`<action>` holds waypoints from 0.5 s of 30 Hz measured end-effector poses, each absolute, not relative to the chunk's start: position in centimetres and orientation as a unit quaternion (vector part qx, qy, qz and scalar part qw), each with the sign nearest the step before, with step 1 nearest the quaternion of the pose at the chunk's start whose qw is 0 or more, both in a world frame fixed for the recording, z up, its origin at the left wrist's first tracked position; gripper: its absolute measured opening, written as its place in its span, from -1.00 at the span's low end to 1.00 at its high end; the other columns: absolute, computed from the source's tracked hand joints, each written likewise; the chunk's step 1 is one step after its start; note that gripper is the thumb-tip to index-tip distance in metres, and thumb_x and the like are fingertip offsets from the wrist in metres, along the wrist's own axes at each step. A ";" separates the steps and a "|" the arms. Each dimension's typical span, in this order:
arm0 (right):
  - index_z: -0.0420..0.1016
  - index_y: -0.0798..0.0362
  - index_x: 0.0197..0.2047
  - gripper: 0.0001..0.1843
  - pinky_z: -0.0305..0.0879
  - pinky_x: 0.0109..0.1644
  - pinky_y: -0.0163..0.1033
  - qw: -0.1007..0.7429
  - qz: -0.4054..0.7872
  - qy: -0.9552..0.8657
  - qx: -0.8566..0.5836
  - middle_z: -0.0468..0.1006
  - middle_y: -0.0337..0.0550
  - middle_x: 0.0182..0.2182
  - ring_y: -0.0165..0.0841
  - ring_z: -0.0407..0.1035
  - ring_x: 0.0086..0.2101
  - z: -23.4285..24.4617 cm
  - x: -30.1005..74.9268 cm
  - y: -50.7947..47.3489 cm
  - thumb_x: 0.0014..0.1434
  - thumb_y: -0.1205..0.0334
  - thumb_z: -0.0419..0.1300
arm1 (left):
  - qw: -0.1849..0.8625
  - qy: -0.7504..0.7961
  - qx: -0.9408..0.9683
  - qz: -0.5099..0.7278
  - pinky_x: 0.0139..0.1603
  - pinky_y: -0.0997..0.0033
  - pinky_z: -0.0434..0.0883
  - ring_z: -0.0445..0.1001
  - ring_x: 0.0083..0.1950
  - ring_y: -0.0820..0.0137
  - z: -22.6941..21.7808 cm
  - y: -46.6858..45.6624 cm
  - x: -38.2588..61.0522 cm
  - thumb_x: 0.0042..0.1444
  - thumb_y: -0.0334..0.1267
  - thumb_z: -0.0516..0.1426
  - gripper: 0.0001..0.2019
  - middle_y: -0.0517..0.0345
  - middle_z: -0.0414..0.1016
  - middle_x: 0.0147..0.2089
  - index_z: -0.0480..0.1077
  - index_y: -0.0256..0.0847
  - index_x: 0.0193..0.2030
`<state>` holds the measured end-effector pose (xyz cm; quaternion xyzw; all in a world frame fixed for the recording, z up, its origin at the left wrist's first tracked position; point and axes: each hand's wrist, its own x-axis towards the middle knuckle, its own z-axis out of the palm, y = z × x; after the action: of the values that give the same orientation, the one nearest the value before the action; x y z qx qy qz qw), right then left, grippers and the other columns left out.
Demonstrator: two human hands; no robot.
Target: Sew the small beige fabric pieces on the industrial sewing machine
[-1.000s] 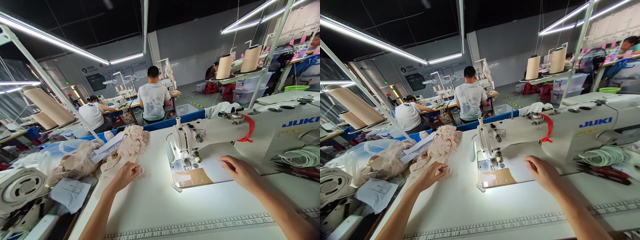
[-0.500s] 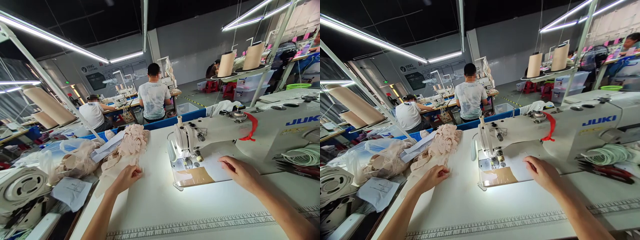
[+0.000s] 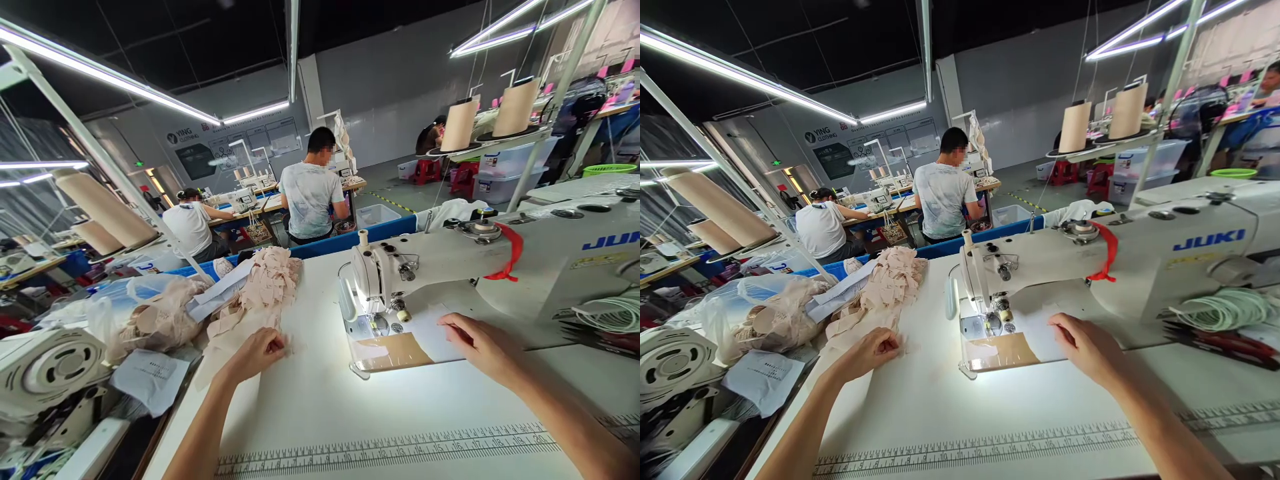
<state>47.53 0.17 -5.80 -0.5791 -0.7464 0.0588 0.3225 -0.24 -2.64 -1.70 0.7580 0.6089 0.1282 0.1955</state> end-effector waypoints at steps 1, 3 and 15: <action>0.44 -0.09 -0.28 -0.78 0.25 -0.46 -0.26 0.323 0.059 -0.747 -0.578 0.62 -0.23 -0.46 -0.31 0.45 -0.50 -5.8 47.5 0.2 0.18 0.08 -0.01 | 0.189 0.614 0.757 0.117 -0.21 0.33 0.37 0.41 -0.21 0.27 -1.6 -2.6 -0.2 0.10 -0.12 0.09 -0.81 0.10 0.49 -0.30 0.44 -0.17 -0.30; 0.45 -0.09 -0.28 -0.76 0.27 -0.43 -0.25 0.327 0.067 -0.746 -0.576 0.62 -0.22 -0.46 -0.30 0.46 -0.49 -5.7 47.3 0.1 0.19 0.07 -0.01 | 0.189 0.620 0.755 0.097 -0.28 0.35 0.32 0.40 -0.27 0.29 -1.6 -2.5 -0.1 0.09 -0.14 0.08 -0.82 0.14 0.47 -0.38 0.44 -0.16 -0.34; 0.50 -0.05 0.02 -0.72 0.25 -0.18 -0.15 0.181 0.028 -0.906 -0.382 0.48 -0.12 -0.19 -0.28 0.34 -0.29 -3.6 40.5 -4.4 0.36 0.29 0.02 | 0.238 0.544 0.764 0.253 -0.29 0.41 0.35 0.46 -0.26 0.34 0.9 -2.7 1.0 0.23 0.07 0.05 -0.69 0.15 0.52 -0.34 0.27 -0.12 -0.33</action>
<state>40.46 -4.44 -3.65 -0.3823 -0.9057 0.0277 0.1812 0.97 -2.71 0.93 0.7639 0.5440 0.2530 0.2378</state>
